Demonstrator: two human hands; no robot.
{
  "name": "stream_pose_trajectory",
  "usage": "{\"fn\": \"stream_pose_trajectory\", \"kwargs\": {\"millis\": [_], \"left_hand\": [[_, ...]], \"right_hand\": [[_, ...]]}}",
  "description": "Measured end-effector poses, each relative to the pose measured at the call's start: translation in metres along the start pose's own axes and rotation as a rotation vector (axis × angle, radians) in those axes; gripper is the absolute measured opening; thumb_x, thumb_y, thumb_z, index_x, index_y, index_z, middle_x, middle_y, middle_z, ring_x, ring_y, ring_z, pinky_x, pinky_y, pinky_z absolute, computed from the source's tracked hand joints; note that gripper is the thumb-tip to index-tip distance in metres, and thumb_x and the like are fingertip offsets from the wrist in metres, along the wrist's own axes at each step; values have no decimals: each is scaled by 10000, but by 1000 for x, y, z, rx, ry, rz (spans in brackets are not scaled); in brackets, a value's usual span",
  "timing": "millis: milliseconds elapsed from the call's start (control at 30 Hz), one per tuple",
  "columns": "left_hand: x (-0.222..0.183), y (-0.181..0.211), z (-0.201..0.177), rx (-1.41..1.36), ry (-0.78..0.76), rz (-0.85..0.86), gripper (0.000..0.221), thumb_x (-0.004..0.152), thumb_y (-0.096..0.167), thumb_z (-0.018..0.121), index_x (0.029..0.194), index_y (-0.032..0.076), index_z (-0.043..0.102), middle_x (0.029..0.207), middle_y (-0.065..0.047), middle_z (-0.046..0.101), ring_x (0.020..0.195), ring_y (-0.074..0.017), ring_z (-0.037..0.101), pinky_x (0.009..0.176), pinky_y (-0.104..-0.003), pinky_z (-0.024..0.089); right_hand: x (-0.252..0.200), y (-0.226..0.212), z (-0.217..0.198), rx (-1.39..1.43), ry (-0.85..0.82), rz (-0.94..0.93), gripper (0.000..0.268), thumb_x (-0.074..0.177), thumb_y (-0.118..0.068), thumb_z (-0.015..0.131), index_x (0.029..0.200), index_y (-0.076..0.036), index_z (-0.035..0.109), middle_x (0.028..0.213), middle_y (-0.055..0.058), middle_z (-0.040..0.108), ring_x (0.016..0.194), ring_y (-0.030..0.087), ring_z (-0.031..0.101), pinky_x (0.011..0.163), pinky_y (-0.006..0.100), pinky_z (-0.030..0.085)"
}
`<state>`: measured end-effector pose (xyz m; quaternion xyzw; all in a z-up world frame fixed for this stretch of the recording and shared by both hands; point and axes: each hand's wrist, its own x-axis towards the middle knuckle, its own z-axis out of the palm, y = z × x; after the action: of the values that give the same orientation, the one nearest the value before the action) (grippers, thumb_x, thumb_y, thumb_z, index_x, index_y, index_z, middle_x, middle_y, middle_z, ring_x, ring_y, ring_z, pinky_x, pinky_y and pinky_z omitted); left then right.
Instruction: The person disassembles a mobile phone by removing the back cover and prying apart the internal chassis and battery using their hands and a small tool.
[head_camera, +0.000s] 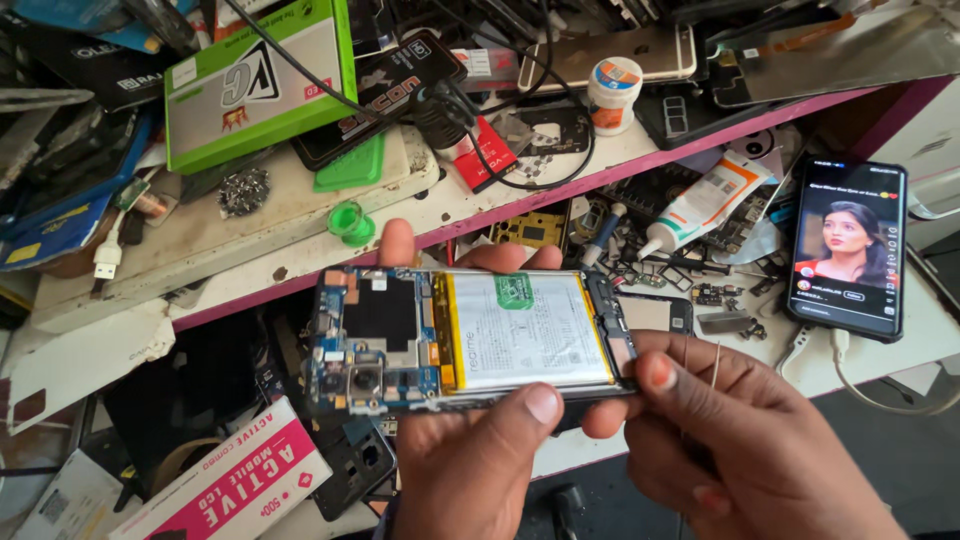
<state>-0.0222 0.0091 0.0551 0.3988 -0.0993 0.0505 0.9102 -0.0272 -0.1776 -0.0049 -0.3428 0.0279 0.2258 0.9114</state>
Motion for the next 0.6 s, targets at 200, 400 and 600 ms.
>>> {"fn": "stream_pose_trajectory", "kwargs": {"millis": [200,400,600], "left_hand": [[0,0,-1,-17,-32,22,1037,831,-103,606,1668,209,80,1443,-210,453,1442,-398,425,1152,-599,449],[0,-1,0,46,-26,20,1055,825,-102,622,1672,215,80,1416,-193,465,1433,-407,442,1123,-608,485],[0,-1,2,97,-50,41,1073,822,-105,634,1669,181,41,1402,-184,448,1432,-396,435,1134,-593,481]], "right_hand": [[-3,-10,5,-22,13,35,328,1073,-236,584,1180,72,621,956,241,783,458,114,420,405,276,315],[2,-9,5,-3,-6,104,369,1045,-148,625,1209,181,609,967,188,756,450,103,400,404,266,305],[4,-3,6,-5,33,16,404,1010,-130,653,1324,114,581,933,138,754,438,74,396,399,245,318]]}}
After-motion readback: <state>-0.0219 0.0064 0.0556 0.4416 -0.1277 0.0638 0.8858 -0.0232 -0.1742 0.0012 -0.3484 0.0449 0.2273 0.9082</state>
